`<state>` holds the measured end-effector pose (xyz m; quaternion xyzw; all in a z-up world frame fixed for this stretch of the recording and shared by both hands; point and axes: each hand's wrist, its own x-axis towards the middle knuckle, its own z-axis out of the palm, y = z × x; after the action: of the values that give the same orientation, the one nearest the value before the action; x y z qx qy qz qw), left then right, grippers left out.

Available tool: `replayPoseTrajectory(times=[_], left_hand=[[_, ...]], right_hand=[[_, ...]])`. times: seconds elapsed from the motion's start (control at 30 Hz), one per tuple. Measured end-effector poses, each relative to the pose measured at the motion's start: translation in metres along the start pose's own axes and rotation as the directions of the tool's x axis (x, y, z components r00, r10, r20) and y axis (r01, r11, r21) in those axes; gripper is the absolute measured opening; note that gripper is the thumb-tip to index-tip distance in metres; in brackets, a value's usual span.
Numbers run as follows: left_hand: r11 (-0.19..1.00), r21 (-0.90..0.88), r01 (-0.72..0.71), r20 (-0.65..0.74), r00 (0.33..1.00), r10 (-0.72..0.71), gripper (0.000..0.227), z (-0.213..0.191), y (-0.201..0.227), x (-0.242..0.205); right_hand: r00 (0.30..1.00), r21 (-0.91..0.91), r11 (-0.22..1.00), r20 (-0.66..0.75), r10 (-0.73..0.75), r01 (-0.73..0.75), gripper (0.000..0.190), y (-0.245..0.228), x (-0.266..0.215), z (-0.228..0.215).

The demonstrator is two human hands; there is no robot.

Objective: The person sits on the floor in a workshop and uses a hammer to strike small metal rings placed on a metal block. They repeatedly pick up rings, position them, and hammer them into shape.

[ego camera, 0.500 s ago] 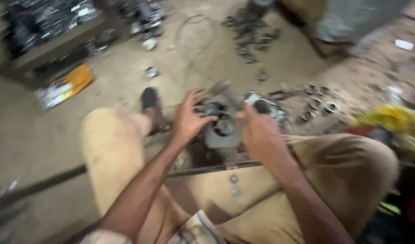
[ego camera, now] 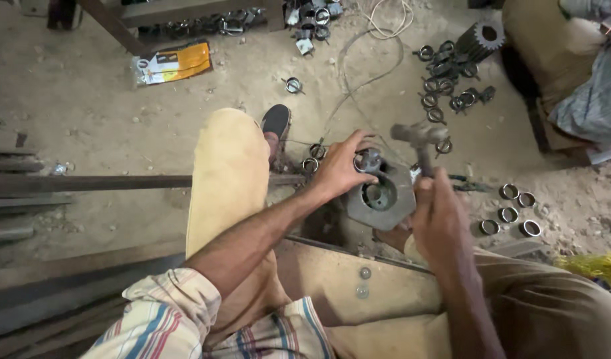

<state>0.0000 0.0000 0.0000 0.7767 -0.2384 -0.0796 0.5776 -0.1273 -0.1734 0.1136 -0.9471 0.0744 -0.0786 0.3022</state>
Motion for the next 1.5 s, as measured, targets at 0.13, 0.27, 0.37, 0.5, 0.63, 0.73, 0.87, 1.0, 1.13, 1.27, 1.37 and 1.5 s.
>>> replayPoseTrajectory(times=[0.13, 0.27, 0.37, 0.5, 0.63, 0.73, 0.87, 1.0, 1.13, 1.27, 1.37, 1.5], left_hand=[[0.994, -0.099, -0.04, -0.005, 0.999, 0.039, 0.091, -0.002, 0.002, 0.003], [0.999, -0.032, -0.017, 0.006, 1.0, 0.017, 0.09, -0.003, 0.0, -0.002], [0.999, -0.01, 0.037, -0.004, 0.999, -0.037, 0.09, -0.001, 0.0, -0.001], [0.999, -0.031, 0.011, -0.019, 1.0, -0.012, 0.092, -0.003, 0.008, 0.002], [0.987, -0.037, 0.159, 0.011, 0.987, -0.159, 0.093, -0.006, 0.011, 0.0], [0.987, 0.04, 0.158, -0.021, 0.987, -0.158, 0.095, -0.003, 0.007, 0.0], [0.997, 0.02, 0.075, -0.04, 0.996, -0.074, 0.095, 0.0, 0.001, 0.001], [0.998, -0.05, -0.034, -0.061, 0.998, 0.031, 0.09, 0.001, -0.003, 0.001], [1.0, -0.006, 0.028, -0.049, 0.998, -0.028, 0.093, 0.002, -0.008, 0.004], [0.999, 0.033, 0.041, -0.047, 0.998, -0.039, 0.095, 0.003, -0.007, 0.003], [0.994, -0.083, 0.069, -0.016, 0.997, -0.071, 0.094, 0.0, -0.002, 0.0], [0.995, 0.073, 0.067, -0.094, 0.994, -0.06, 0.093, 0.0, 0.001, 0.002]], right_hand=[[0.987, -0.128, 0.992, 0.155, 0.029, -0.009, 0.029, -0.005, 0.004, 0.006], [0.997, -0.075, 0.997, 0.071, 0.031, -0.026, 0.03, -0.008, 0.001, -0.007], [0.998, 0.01, 1.0, -0.049, -0.025, 0.025, 0.029, -0.009, -0.004, -0.01], [0.991, -0.06, 0.997, 0.114, 0.064, -0.057, 0.03, -0.011, 0.001, 0.003], [0.993, -0.08, 0.995, 0.1, 0.062, -0.054, 0.031, 0.001, -0.003, 0.0], [0.973, -0.107, 0.98, -0.142, -0.184, 0.17, 0.032, 0.009, -0.006, -0.003], [1.0, -0.03, 1.0, -0.012, 0.005, -0.005, 0.027, 0.007, -0.004, 0.004], [0.99, -0.154, 0.988, 0.14, 0.02, 0.002, 0.028, 0.001, -0.002, 0.01], [0.997, 0.045, 0.997, 0.043, 0.059, -0.061, 0.03, 0.003, -0.007, 0.003], [0.995, 0.038, 0.997, -0.077, -0.064, 0.067, 0.03, 0.009, -0.009, 0.004], [0.917, -0.122, 0.927, -0.149, -0.371, 0.355, 0.036, 0.012, -0.005, 0.018], [0.991, -0.052, 0.996, 0.106, 0.076, -0.071, 0.031, 0.026, -0.002, 0.017]])
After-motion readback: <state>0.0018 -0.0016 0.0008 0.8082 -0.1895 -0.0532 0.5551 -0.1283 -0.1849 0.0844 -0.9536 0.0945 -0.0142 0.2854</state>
